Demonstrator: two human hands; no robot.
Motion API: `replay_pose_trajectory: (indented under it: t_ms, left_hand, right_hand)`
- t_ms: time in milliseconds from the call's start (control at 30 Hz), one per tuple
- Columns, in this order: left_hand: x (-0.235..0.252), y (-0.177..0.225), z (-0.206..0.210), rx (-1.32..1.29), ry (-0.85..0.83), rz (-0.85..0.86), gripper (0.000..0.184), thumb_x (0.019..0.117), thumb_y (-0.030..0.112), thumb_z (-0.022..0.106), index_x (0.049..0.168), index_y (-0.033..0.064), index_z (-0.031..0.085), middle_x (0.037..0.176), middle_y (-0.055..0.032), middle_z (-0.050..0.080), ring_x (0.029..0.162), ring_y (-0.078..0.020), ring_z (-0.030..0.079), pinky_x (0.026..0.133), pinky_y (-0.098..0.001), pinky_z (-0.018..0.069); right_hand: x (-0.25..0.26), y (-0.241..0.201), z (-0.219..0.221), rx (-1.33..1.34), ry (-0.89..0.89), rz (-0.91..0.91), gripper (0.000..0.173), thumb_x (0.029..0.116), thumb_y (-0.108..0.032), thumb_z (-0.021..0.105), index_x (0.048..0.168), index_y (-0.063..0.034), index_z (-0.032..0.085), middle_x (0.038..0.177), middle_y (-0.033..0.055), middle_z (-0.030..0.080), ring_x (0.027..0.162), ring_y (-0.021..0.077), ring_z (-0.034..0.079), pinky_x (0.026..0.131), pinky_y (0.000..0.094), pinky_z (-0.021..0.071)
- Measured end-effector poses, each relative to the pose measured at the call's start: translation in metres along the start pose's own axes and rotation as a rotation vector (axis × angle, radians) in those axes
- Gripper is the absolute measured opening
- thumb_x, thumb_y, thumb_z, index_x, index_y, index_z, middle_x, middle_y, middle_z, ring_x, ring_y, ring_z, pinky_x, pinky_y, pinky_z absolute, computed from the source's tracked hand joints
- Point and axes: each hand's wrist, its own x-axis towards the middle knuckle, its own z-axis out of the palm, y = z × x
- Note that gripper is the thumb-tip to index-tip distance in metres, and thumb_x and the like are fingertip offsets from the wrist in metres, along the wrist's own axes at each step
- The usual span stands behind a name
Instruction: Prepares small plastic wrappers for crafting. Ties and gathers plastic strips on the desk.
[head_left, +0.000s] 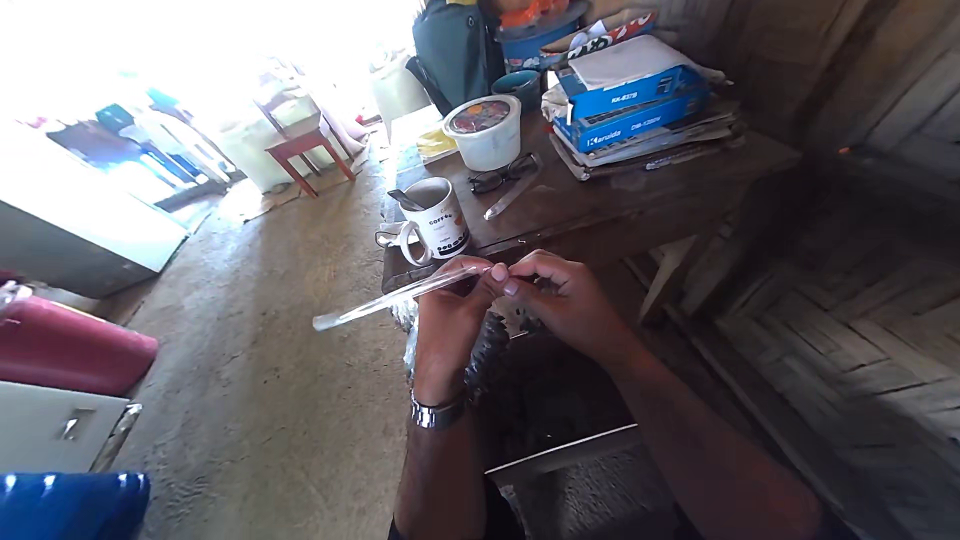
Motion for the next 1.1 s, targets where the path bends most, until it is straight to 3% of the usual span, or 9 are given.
replay_pose_trajectory:
  t_ms: [233,333,433,500,633,800,933,1100]
  left_hand:
    - [0.001,-0.003,0.002,-0.048,0.072,0.010,0.019,0.0932,0.026,0.078,0.094,0.0077,0.074,0.084,-0.0081,0.070,0.068,-0.0162,0.064,0.064,-0.0327,0.0585]
    - [0.002,-0.003,-0.001,-0.082,0.093,0.017,0.019,0.0976,0.025,0.072,0.090,0.0075,0.075,0.088,-0.0062,0.069,0.066,-0.0138,0.060,0.061,-0.0301,0.0555]
    - [0.001,-0.002,-0.002,-0.077,0.016,-0.022,0.021,0.0999,0.023,0.069,0.107,0.0054,0.075,0.090,-0.0082,0.069,0.069,-0.0143,0.062,0.065,-0.0310,0.0566]
    - [-0.001,-0.001,-0.002,-0.006,-0.050,-0.064,0.024,0.0962,0.025,0.074,0.114,0.0090,0.075,0.095,-0.0081,0.072,0.075,-0.0163,0.066,0.068,-0.0332,0.0586]
    - [0.001,-0.006,-0.006,-0.033,-0.044,-0.047,0.018,0.0936,0.023,0.077,0.101,0.0063,0.078,0.088,-0.0110,0.072,0.066,-0.0170,0.062,0.060,-0.0321,0.0548]
    - [0.003,0.001,-0.025,-0.092,0.065,-0.090,0.021,0.0935,0.027,0.077,0.090,0.0062,0.078,0.071,-0.0060,0.065,0.054,-0.0097,0.053,0.051,-0.0249,0.0485]
    - [0.003,0.005,-0.031,-0.217,0.150,-0.046,0.015,0.0963,0.019,0.073,0.088,0.0065,0.076,0.079,-0.0047,0.069,0.057,-0.0073,0.056,0.054,-0.0225,0.0508]
    - [0.003,0.010,-0.033,-0.234,0.280,0.024,0.014,0.0930,0.021,0.078,0.086,0.0094,0.076,0.081,-0.0038,0.069,0.060,-0.0073,0.057,0.055,-0.0228,0.0496]
  right_hand:
    - [-0.001,-0.003,0.004,0.012,-0.014,0.046,0.022,0.1040,-0.025,0.060,0.097,-0.0103,0.075,0.098,-0.0008,0.069,0.083,0.0091,0.065,0.070,0.0262,0.0569]
    - [-0.002,-0.004,0.007,0.025,-0.024,0.060,0.025,0.1056,-0.024,0.057,0.095,-0.0099,0.074,0.097,-0.0006,0.068,0.081,0.0089,0.064,0.069,0.0259,0.0563]
    - [-0.003,-0.004,0.008,0.025,0.001,0.068,0.023,0.1056,-0.024,0.058,0.097,-0.0098,0.074,0.096,-0.0005,0.067,0.079,0.0084,0.063,0.068,0.0252,0.0553]
    - [-0.002,-0.003,0.009,0.036,0.018,0.079,0.024,0.1050,-0.027,0.060,0.098,-0.0093,0.074,0.093,0.0001,0.068,0.076,0.0091,0.063,0.066,0.0257,0.0551]
    - [-0.003,-0.003,0.007,0.046,-0.011,0.096,0.025,0.1059,-0.027,0.058,0.097,-0.0092,0.074,0.095,0.0002,0.069,0.078,0.0100,0.065,0.069,0.0275,0.0572]
    - [-0.002,-0.004,0.002,-0.003,-0.061,0.072,0.026,0.1053,-0.028,0.058,0.097,-0.0108,0.075,0.092,-0.0012,0.068,0.076,0.0081,0.063,0.065,0.0247,0.0548]
    - [-0.001,-0.006,-0.003,-0.022,-0.110,0.060,0.025,0.1053,-0.028,0.058,0.098,-0.0110,0.076,0.091,-0.0017,0.067,0.075,0.0071,0.062,0.064,0.0235,0.0536]
    - [-0.001,-0.007,-0.006,-0.014,-0.168,0.057,0.025,0.1051,-0.027,0.059,0.099,-0.0118,0.077,0.092,-0.0024,0.068,0.080,0.0075,0.064,0.068,0.0245,0.0555]
